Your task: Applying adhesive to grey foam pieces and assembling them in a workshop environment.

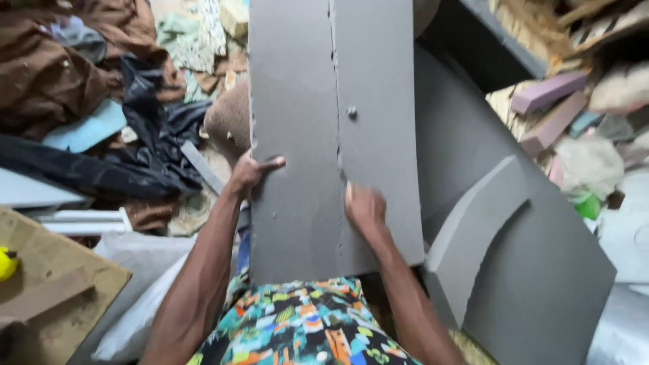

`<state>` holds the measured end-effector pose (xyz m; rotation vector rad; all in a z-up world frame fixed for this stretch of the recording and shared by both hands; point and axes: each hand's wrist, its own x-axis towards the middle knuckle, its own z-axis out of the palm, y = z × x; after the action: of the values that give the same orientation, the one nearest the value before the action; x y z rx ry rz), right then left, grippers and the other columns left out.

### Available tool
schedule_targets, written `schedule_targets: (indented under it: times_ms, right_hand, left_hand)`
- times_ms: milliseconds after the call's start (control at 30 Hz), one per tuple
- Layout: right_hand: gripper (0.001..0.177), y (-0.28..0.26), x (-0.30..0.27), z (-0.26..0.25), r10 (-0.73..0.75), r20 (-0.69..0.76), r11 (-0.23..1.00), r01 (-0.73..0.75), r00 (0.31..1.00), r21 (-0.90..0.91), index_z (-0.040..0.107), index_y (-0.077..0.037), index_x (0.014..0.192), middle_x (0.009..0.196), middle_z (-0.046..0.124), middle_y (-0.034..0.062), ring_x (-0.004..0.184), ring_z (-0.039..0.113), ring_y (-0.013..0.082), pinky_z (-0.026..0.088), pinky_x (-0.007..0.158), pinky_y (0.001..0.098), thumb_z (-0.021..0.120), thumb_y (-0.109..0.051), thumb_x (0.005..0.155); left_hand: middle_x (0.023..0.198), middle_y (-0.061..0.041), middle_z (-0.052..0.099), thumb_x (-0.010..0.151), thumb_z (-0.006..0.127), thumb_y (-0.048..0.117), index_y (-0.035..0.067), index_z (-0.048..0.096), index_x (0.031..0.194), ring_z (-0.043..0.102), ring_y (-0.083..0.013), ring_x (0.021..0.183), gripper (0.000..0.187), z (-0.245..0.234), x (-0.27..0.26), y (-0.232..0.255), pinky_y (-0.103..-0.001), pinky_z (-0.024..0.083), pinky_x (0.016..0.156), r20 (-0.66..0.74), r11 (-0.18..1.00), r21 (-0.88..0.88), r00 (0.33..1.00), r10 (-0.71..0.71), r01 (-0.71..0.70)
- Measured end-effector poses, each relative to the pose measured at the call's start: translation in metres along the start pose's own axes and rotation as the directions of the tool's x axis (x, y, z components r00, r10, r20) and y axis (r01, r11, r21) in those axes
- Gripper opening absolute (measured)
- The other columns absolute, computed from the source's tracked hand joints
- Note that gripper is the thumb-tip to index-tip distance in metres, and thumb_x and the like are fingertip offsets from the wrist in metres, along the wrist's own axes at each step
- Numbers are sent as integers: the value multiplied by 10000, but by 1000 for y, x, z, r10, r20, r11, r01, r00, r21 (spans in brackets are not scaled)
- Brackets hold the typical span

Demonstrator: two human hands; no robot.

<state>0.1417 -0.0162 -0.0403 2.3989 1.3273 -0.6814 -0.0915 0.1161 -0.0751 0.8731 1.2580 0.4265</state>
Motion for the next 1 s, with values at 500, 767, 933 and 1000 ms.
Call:
schedule_targets:
  times_ms: [500, 767, 933, 1000]
  right_hand:
    - [479, 30, -93, -3, 62, 151, 995, -73, 987, 69, 660, -153, 690, 556, 550, -20, 577, 530, 139, 432, 598, 314, 398, -331, 1050]
    - [440, 1, -4, -8, -83, -14, 994, 83, 996, 73, 712, -46, 795, 733, 703, 190, 740, 695, 350, 542, 693, 483, 453, -324, 1017]
    - [572, 10, -84, -28, 7, 122, 997, -16, 992, 77, 743, -24, 807, 785, 727, 202, 791, 703, 352, 540, 752, 480, 368, -385, 1045]
    - [573, 13, -116, -34, 23, 107, 1000, -23, 994, -7, 777, -61, 833, 813, 751, 217, 860, 759, 403, 595, 762, 516, 420, -481, 986]
  left_hand:
    - [984, -144, 688, 619, 1037, 315, 129, 678, 1189, 699, -308, 936, 699, -24, 71, -51, -463, 596, 795, -13, 993, -113, 1000, -22, 20]
    - [962, -147, 684, 644, 1018, 280, 103, 685, 1154, 701, -299, 924, 634, -31, 61, -35, -459, 594, 795, 32, 991, -129, 999, -22, 26]
    - [1057, -202, 704, 664, 1012, 363, 121, 663, 1243, 708, -361, 1000, 717, -26, 37, 16, -521, 584, 836, 50, 998, -50, 999, -22, 24]
    - [1061, -216, 707, 659, 1012, 320, 82, 662, 1255, 704, -348, 1007, 731, -29, 42, 11, -506, 587, 869, 76, 992, -124, 997, -4, 13]
